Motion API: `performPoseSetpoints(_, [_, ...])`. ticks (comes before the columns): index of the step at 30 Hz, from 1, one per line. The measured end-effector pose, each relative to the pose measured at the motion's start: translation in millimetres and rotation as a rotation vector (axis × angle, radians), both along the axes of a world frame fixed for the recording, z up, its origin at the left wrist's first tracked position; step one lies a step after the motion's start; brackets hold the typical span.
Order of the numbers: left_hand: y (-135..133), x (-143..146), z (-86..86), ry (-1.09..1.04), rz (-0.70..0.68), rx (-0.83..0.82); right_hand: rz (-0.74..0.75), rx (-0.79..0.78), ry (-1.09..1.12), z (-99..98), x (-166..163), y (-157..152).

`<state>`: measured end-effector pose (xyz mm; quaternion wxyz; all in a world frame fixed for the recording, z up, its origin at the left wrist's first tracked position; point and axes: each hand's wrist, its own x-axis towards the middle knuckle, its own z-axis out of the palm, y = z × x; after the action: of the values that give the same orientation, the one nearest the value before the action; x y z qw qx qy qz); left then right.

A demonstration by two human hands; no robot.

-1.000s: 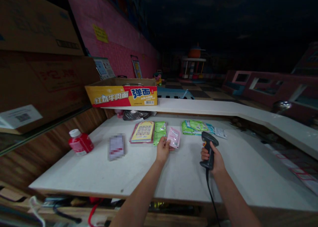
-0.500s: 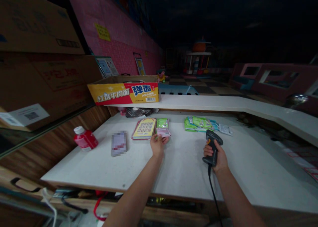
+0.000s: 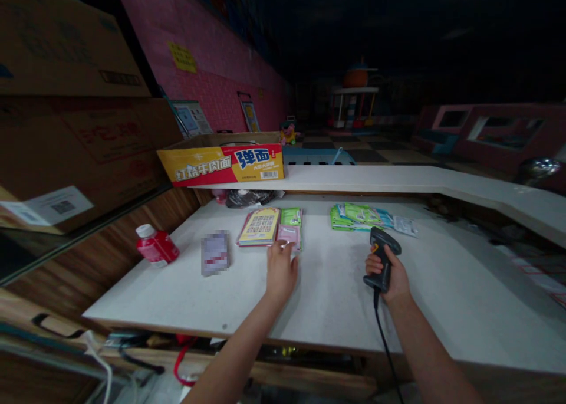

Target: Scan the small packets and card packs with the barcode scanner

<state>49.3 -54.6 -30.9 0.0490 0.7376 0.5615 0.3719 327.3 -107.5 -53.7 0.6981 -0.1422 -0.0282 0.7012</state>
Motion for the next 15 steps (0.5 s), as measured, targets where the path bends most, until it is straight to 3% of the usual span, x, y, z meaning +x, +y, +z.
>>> performPoseSetpoints(2, [9.8,2.7,1.5,0.239,-0.075,-0.023,0.013,-0.005,0.014,-0.6,-0.1,-0.3])
performPoseSetpoints(5, [26.0,6.7,-1.7,0.424,-0.118,-0.091,0.021,-0.003,0.013,-1.8,0.1,-0.1])
performPoseSetpoints(15, [46.3,6.5,-17.9,0.444,-0.13,-0.043,0.021,0.027,-0.054,-2.8,1.4,3.4])
